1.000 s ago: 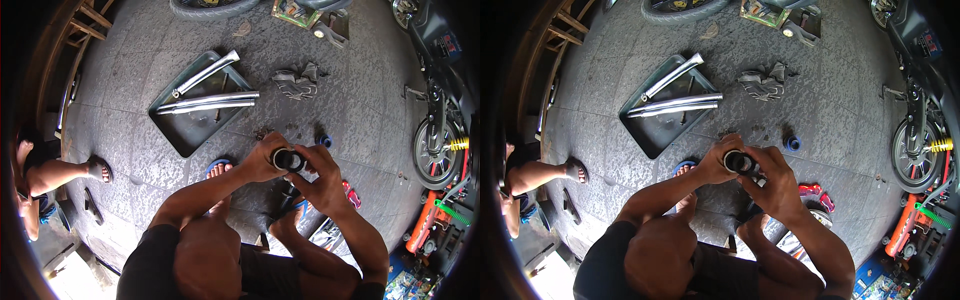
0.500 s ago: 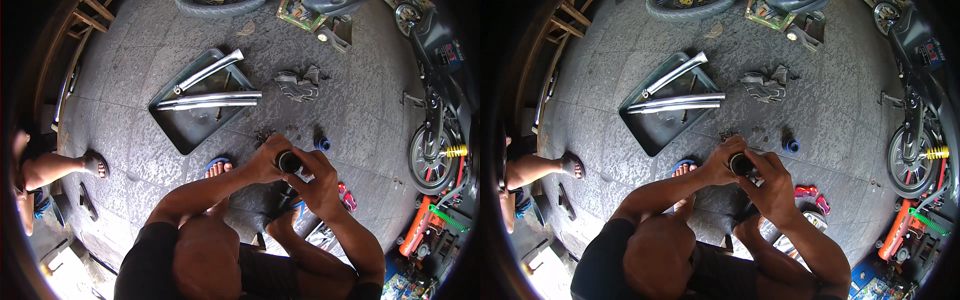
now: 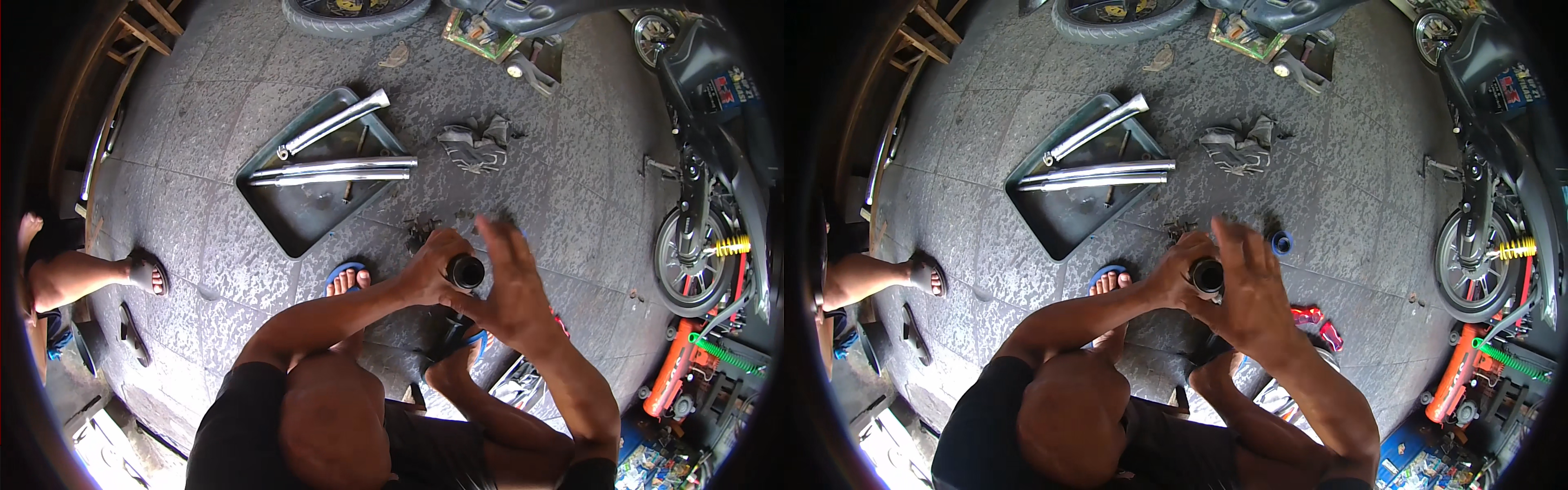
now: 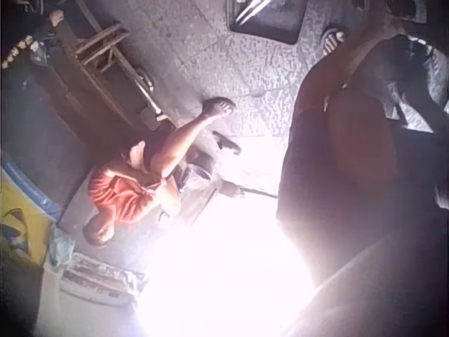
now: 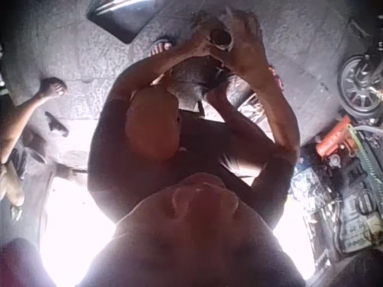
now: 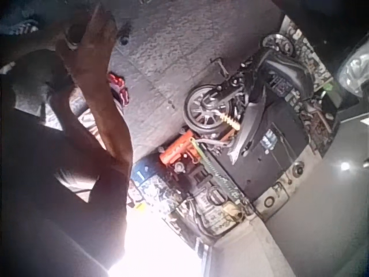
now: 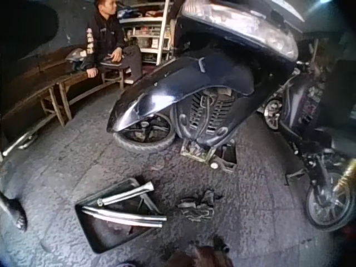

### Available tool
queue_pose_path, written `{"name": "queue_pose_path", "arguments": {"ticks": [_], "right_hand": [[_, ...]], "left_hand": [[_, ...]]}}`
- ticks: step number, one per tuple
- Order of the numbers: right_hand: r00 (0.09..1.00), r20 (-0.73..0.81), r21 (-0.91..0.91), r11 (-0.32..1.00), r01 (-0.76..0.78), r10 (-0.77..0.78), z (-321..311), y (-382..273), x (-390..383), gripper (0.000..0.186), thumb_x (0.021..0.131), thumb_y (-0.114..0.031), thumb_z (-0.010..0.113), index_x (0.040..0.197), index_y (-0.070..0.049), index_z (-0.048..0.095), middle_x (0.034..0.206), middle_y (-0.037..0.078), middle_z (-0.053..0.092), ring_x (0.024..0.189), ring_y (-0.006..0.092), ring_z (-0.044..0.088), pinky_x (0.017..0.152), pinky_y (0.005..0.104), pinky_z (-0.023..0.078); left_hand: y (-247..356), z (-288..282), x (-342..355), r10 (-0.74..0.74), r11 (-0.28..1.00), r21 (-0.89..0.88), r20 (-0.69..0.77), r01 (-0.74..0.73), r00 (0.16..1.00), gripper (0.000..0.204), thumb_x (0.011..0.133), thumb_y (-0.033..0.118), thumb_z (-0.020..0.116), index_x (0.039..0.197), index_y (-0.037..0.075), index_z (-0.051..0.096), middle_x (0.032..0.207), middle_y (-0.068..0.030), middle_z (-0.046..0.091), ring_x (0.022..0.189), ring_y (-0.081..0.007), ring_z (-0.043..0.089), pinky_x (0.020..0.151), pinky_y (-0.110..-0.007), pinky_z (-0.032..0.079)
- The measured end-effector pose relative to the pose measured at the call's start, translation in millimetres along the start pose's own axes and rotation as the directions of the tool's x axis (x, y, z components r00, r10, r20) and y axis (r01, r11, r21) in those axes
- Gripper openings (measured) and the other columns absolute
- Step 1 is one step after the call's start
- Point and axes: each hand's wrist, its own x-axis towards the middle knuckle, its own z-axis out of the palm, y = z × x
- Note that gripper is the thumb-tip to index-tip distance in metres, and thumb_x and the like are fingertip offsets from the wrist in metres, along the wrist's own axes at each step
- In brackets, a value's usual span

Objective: The person sits on the floor of a workshop and assembles a motorcycle shock absorber. They insert a metal rod into a cylindrical housing, use a hammer to tap a component into place, and apply red lubricant from a bottle into the assembly. The person then uses a screwdriver to tighten a bolt on the part.

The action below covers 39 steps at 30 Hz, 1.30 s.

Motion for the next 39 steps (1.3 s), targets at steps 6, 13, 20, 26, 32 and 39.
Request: {"name": "queue_pose_path", "arguments": {"ticks": [6,13,20,26,32,39], "right_hand": [[0.909,-0.416,0.103,0.994,0.031,0.014,4,-15,26,0.102,0.089,-0.058,0.062,0.156,0.004,0.018,0.156,0.03,0.03,0.146,0.0441,0.029,0.12,0.0496,0.023],[0.743,-0.376,0.711,0.686,-0.152,0.554,89,27,10,0.083,0.097,-0.055,0.054,0.151,0.004,0.032,0.142,0.028,0.048,0.13,0.0417,0.048,0.112,0.051,0.034],[0.488,-0.133,0.069,0.499,-0.864,0.863,250,91,-168,0.065,0.078,-0.032,0.076,0.123,0.008,0.053,0.122,0.033,0.059,0.113,0.0461,0.06,0.098,0.0508,0.048],[0.297,-0.137,0.03,0.304,-0.952,0.945,309,91,-195,0.061,0.07,-0.019,0.082,0.113,0.014,0.054,0.102,0.029,0.066,0.087,0.0434,0.068,0.08,0.0475,0.057],[0.435,0.325,0.663,0.126,-0.738,0.84,202,75,-166,0.033,0.087,-0.023,0.072,0.101,0.004,0.06,0.085,0.015,0.066,0.063,0.0236,0.064,0.055,0.0351,0.052],[0.737,-0.206,0.638,0.659,-0.398,0.644,46,-18,-122,0.044,0.103,-0.041,0.055,0.115,0.002,0.055,0.075,0.003,0.058,0.057,0.0096,0.054,0.051,0.0245,0.045]], "left_hand": [[-1,-6,-9,-0.135,0.981,-0.134,0.046,0.14,0.99,0.041,0.068,0.021,0.085,0.101,0.007,0.064,0.101,-0.0101,0.062,0.1,-0.0324,0.059,0.093,-0.045,0.042],[-6,-2,-15,-0.066,0.997,0.056,0.133,0.059,0.989,0.043,0.071,0.028,0.087,0.099,0.006,0.062,0.097,-0.0109,0.059,0.106,-0.032,0.055,0.095,-0.045,0.041],[-3,-15,-12,0.002,1.0,-0.01,0.048,-0.002,0.999,0.06,0.07,0.043,0.088,0.107,0.008,0.056,0.101,-0.0119,0.056,0.102,-0.0355,0.054,0.092,-0.048,0.04],[6,-21,-5,-0.047,0.998,-0.048,0.091,0.051,0.995,0.056,0.073,0.041,0.086,0.105,0.006,0.056,0.101,-0.0132,0.057,0.101,-0.0356,0.056,0.09,-0.046,0.044],[-1,-24,-14,-0.096,0.993,0.072,0.011,0.095,0.995,0.045,0.073,0.024,0.086,0.102,0.008,0.057,0.098,-0.0107,0.062,0.091,-0.0315,0.062,0.08,-0.042,0.049],[2,-18,-10,-0.076,0.996,0.052,0.032,0.074,0.997,0.038,0.07,0.014,0.083,0.097,0.008,0.058,0.095,-0.0099,0.062,0.091,-0.032,0.062,0.08,-0.042,0.049]]}}
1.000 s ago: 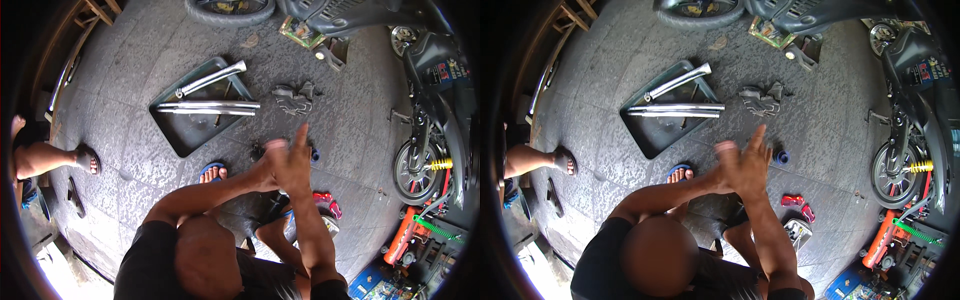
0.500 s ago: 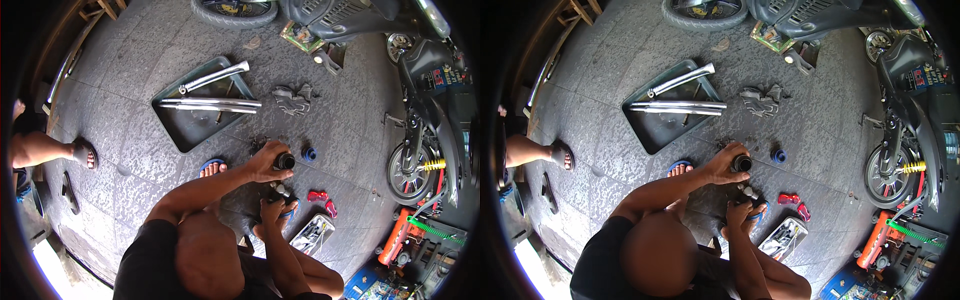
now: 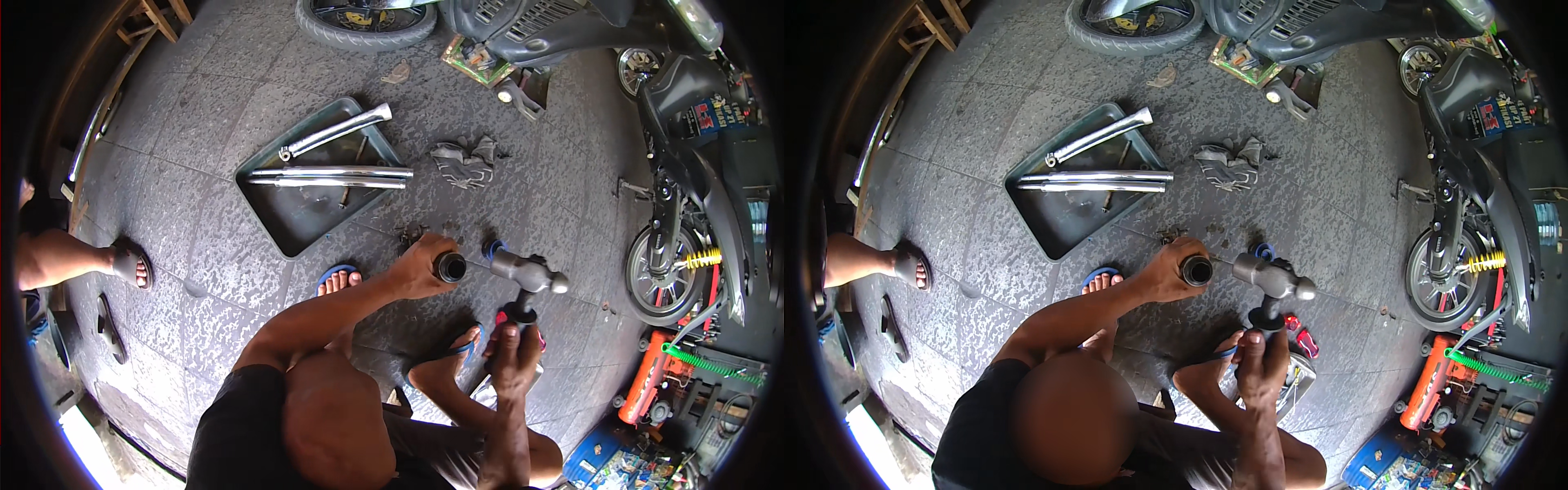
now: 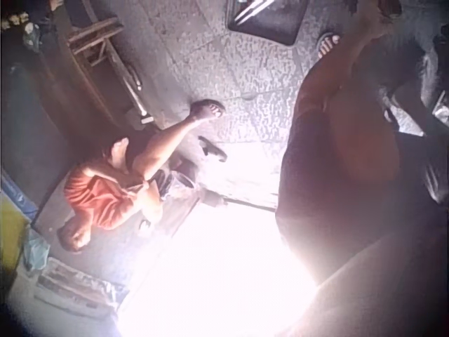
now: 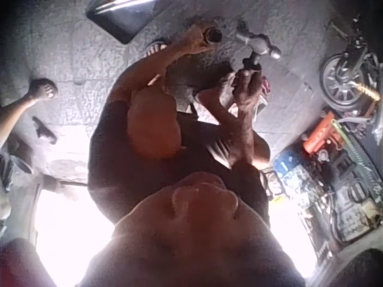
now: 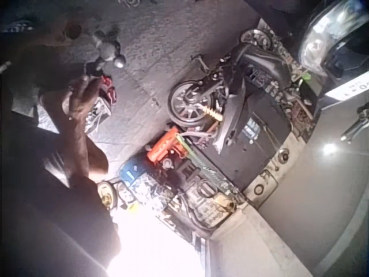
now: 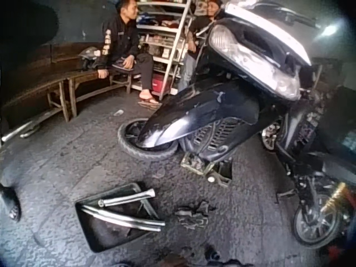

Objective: The person sits on the floor of a workshop and assembles a motorcycle shock absorber. They insert a metal rod into a cylindrical housing, use a hammer to tap a component into place, and apply red lubricant from a bottle into the assembly. The person then uses a screwdriver to tighten a bolt on the part.

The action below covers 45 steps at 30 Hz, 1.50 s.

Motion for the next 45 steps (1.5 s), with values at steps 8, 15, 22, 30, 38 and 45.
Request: {"name": "queue_pose_path", "arguments": {"ticks": [8,15,22,30,38,45], "right_hand": [[0.993,0.12,-0.407,0.913,0.036,0.014,12,-45,8,0.022,0.1,-0.02,0.056,0.107,0.0,0.059,0.076,0.017,0.062,0.064,0.027,0.061,0.059,0.0406,0.045],[0.995,0.022,-0.317,0.943,0.1,-0.098,6,-79,4,0.033,0.1,-0.03,0.057,0.11,0.001,0.06,0.069,0.012,0.064,0.066,0.0237,0.063,0.061,0.0396,0.048],[0.975,0.124,-0.525,0.822,0.22,-0.182,16,-12,-24,0.032,0.095,-0.02,0.063,0.115,0.004,0.054,0.088,0.022,0.069,0.08,0.0379,0.073,0.068,0.0418,0.056],[0.94,-0.094,-0.237,0.925,0.298,-0.327,22,17,-32,0.032,0.103,-0.033,0.05,0.103,-0.002,0.055,0.074,0.004,0.06,0.062,0.0131,0.055,0.058,0.029,0.043],[0.981,-0.123,-0.145,0.975,-0.167,0.15,27,110,-49,0.042,0.104,-0.04,0.047,0.083,-0.005,0.055,0.056,0.003,0.052,0.043,0.013,0.05,0.041,0.029,0.035],[0.919,-0.062,-0.212,0.894,-0.394,0.39,37,157,-53,0.042,0.1,-0.037,0.053,0.086,0.003,0.061,0.063,0.011,0.059,0.055,0.0219,0.058,0.056,0.04,0.045]], "left_hand": [[5,6,4,0.027,1.0,-0.011,0.131,-0.026,0.991,0.037,0.065,0.012,0.082,0.095,0.011,0.06,0.095,-0.0107,0.061,0.095,-0.0337,0.057,0.081,-0.042,0.044],[4,16,10,0.083,0.996,-0.033,0.047,-0.082,0.995,0.03,0.065,0.015,0.082,0.085,0.007,0.061,0.076,-0.013,0.062,0.074,-0.0379,0.061,0.07,-0.045,0.044],[6,14,21,0.071,0.995,-0.068,0.038,-0.068,0.997,0.031,0.064,0.014,0.081,0.085,0.008,0.059,0.078,-0.0102,0.061,0.08,-0.0345,0.061,0.075,-0.043,0.044],[2,7,16,-0.01,0.997,-0.07,0.054,0.014,0.999,0.033,0.064,0.014,0.08,0.089,0.008,0.06,0.085,-0.0117,0.062,0.083,-0.0342,0.06,0.076,-0.044,0.044],[6,-17,0,0.169,0.968,0.209,-0.132,-0.139,0.977,0.039,0.066,0.018,0.083,0.096,0.003,0.062,0.092,-0.0146,0.062,0.093,-0.037,0.061,0.087,-0.043,0.048],[-12,-66,-34,-0.398,0.905,-0.299,-0.35,0.302,0.848,0.033,0.083,0.01,0.078,0.111,0.003,0.062,0.103,-0.0063,0.067,0.097,-0.0199,0.065,0.088,-0.035,0.052]]}}
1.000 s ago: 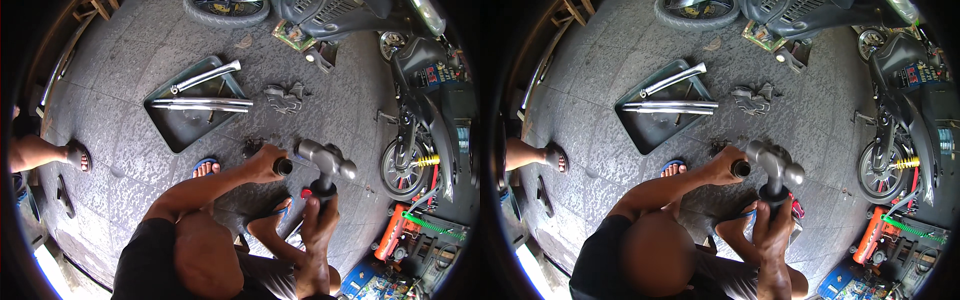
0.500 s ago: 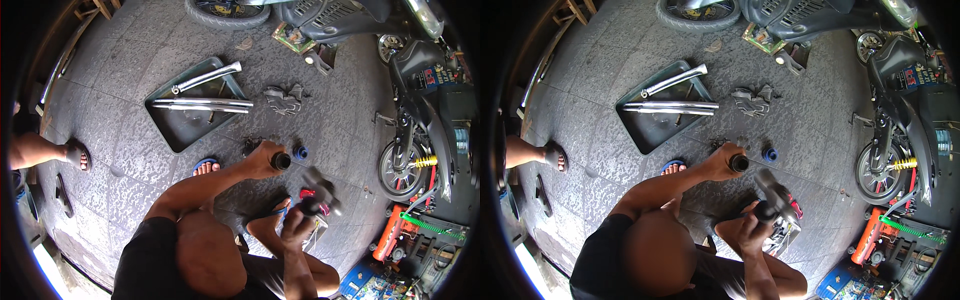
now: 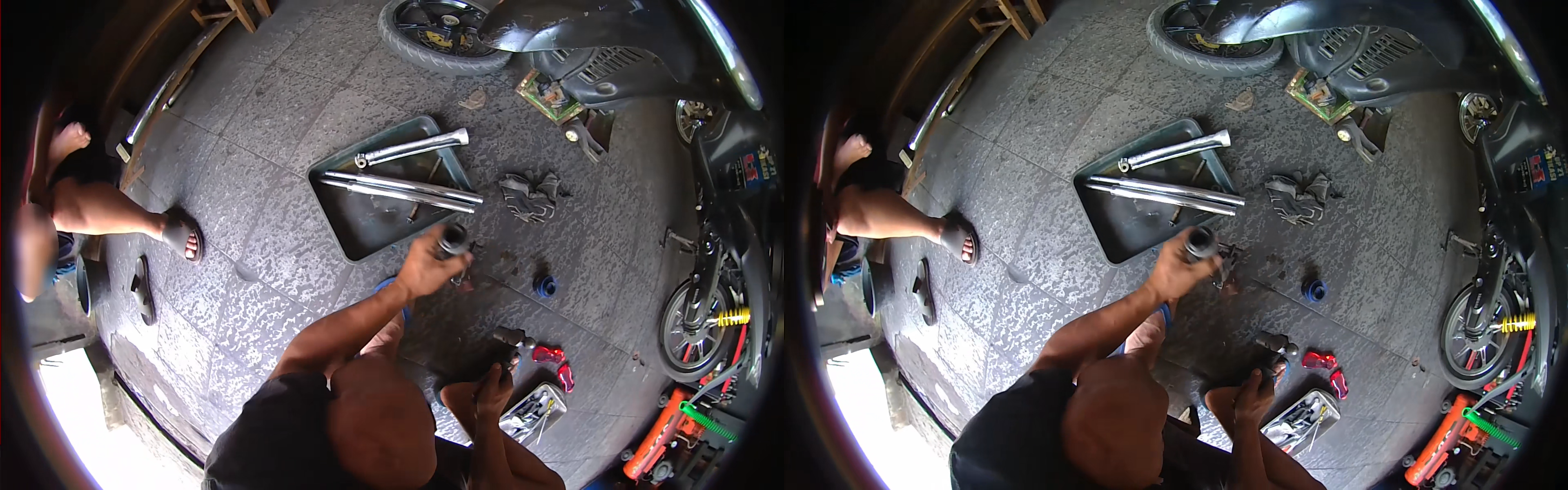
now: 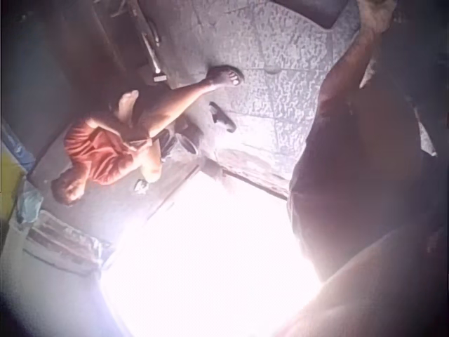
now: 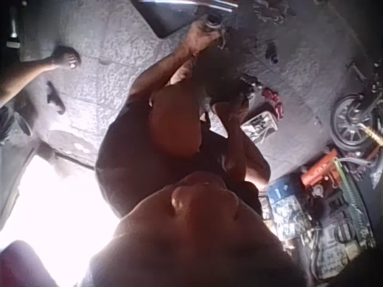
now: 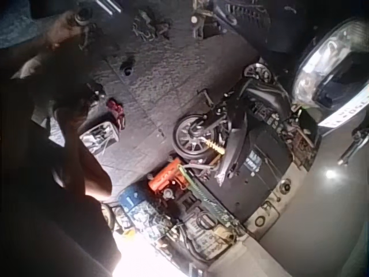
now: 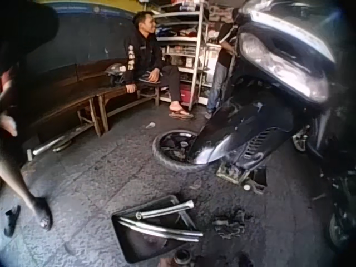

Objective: The person sits on the floor of a workshop and assembles a motorcycle shock absorber. They insert a metal rod into a cylindrical housing, use a hammer to tap a component into place, and apply red lubricant from a bottle into the assembly. The person then uses a screwdriver to tighten a bolt on the part.

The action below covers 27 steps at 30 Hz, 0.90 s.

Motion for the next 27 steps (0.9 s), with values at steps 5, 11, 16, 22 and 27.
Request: {"name": "queue_pose_path", "arguments": {"ticks": [5,11,16,22,27], "right_hand": [[0.999,0.039,0.118,0.993,0.004,-0.009,14,-26,-6,0.046,0.099,-0.039,0.054,0.089,0.005,0.063,0.064,0.013,0.061,0.058,0.0237,0.059,0.061,0.0397,0.047],[1.0,0.027,-0.169,0.986,-0.002,0.007,38,-2,6,0.049,0.096,-0.038,0.058,0.111,0.009,0.06,0.089,0.024,0.068,0.087,0.04,0.067,0.081,0.0464,0.051],[0.988,-0.149,-0.26,0.966,-0.003,-0.037,76,17,-1,0.055,0.092,-0.026,0.064,0.131,0.006,0.045,0.111,0.029,0.064,0.104,0.0439,0.063,0.098,0.048,0.046],[0.971,-0.231,-0.096,0.995,0.041,-0.062,116,42,4,0.063,0.085,-0.014,0.071,0.136,0.006,0.04,0.13,0.03,0.049,0.123,0.0451,0.05,0.107,0.0476,0.039],[0.977,-0.214,-0.143,0.989,-0.043,0.011,114,28,3,0.066,0.081,-0.013,0.072,0.136,0.005,0.04,0.127,0.029,0.047,0.12,0.0474,0.049,0.104,0.0514,0.04]], "left_hand": [[-42,-54,24,-0.194,0.967,-0.227,-0.361,0.115,0.912,0.029,0.085,0.014,0.073,0.11,0.003,0.062,0.096,-0.0049,0.07,0.09,-0.0155,0.065,0.084,-0.031,0.052],[-91,-95,26,-0.386,0.906,-0.125,-0.638,0.405,0.666,0.047,0.079,0.026,0.077,0.115,0.0,0.06,0.096,-0.0091,0.067,0.083,-0.0194,0.065,0.072,-0.035,0.055],[-89,-111,28,0.206,0.893,0.406,-0.753,0.196,0.625,0.063,0.076,0.016,0.076,0.129,-0.005,0.049,0.129,-0.0252,0.052,0.115,-0.037,0.055,0.101,-0.044,0.043],[-19,-70,108,0.345,0.73,0.683,-0.333,-0.028,0.877,0.014,0.09,0.017,0.07,0.096,0.005,0.073,0.084,-0.0124,0.072,0.09,-0.0321,0.066,0.091,-0.044,0.046],[-46,-46,195,0.308,0.195,0.981,-0.045,-0.017,0.95,0.056,0.08,0.029,0.077,0.128,0.009,0.058,0.119,-0.014,0.062,0.112,-0.0358,0.057,0.098,-0.048,0.044]]}}
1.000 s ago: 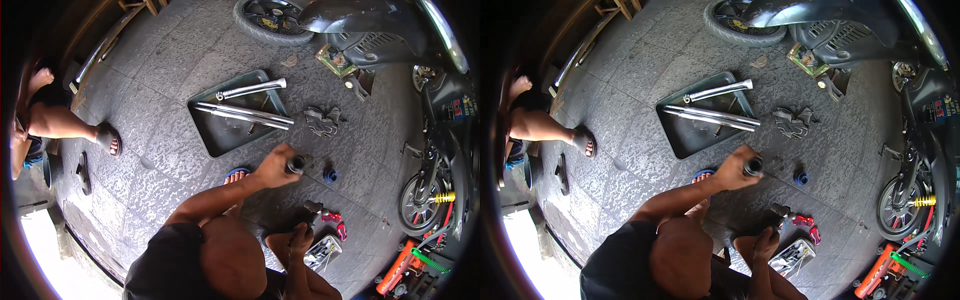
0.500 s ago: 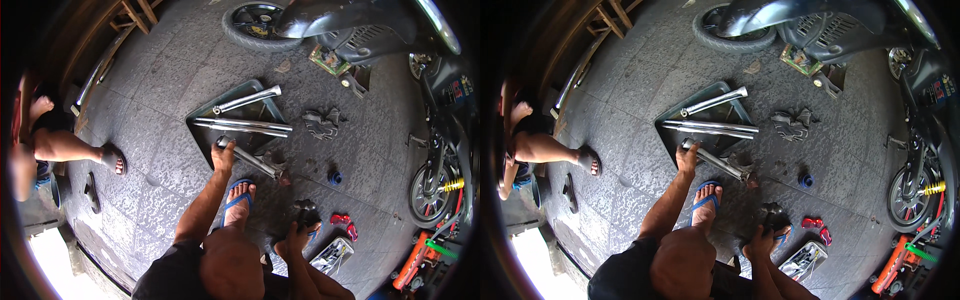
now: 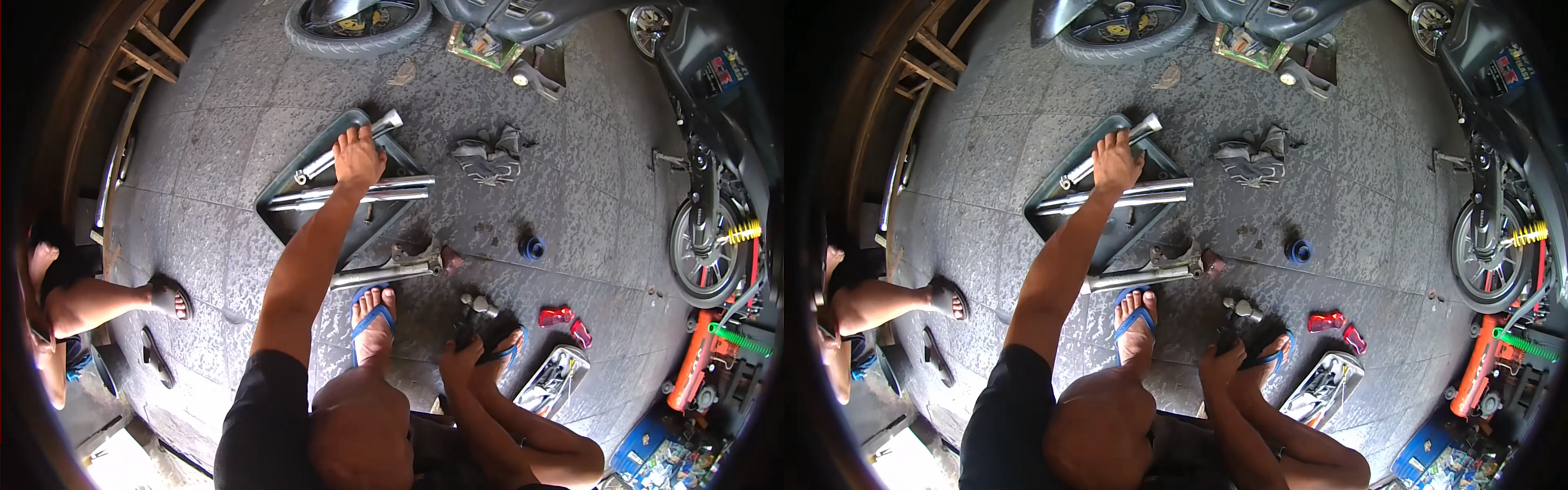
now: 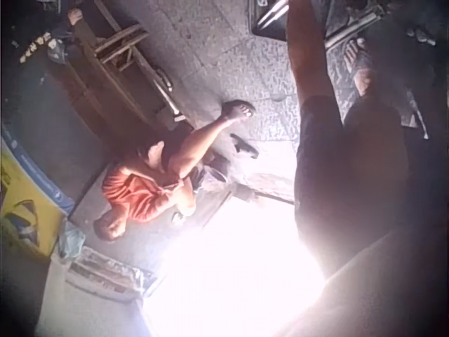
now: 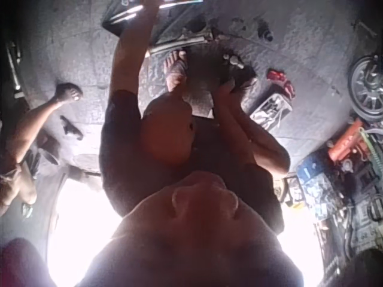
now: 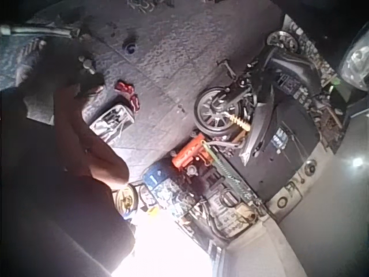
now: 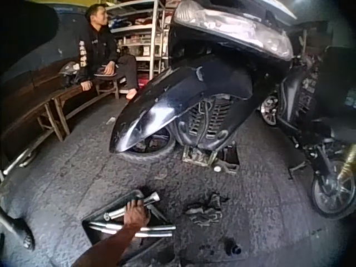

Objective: The person sits on the floor of a workshop and assembles a motorcycle shock absorber. They insert a metal rod into a cylindrical housing, use a hammer to tap a component into place, and apply red lubricant from a bottle into the assembly. The person then uses a screwdriver to tighten a bolt on the part.

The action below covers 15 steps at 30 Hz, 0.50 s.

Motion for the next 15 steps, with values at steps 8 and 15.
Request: {"name": "queue_pose_path", "arguments": {"ticks": [8,15], "right_hand": [[0.768,0.153,-0.014,0.775,0.631,-0.622,-7,-101,29,0.061,0.079,-0.013,0.071,0.134,-0.002,0.048,0.126,0.022,0.053,0.118,0.0396,0.051,0.1,0.0506,0.04],[0.196,0.404,-0.053,0.191,0.98,-0.894,57,-198,48,0.04,0.087,-0.022,0.061,0.122,-0.002,0.057,0.123,0.015,0.057,0.118,0.0311,0.054,0.1,0.0479,0.04]], "left_hand": [[-47,24,35,-0.046,0.98,0.196,0.42,-0.041,0.906,0.057,0.084,0.032,0.072,0.135,0.014,0.052,0.117,-0.0167,0.07,0.109,-0.0342,0.068,0.103,-0.051,0.045],[-23,-122,42,0.117,0.978,-0.196,0.218,-0.074,0.969,0.044,0.079,0.018,0.073,0.119,0.007,0.057,0.096,-0.0224,0.07,0.094,-0.0422,0.069,0.085,-0.049,0.054]]}}
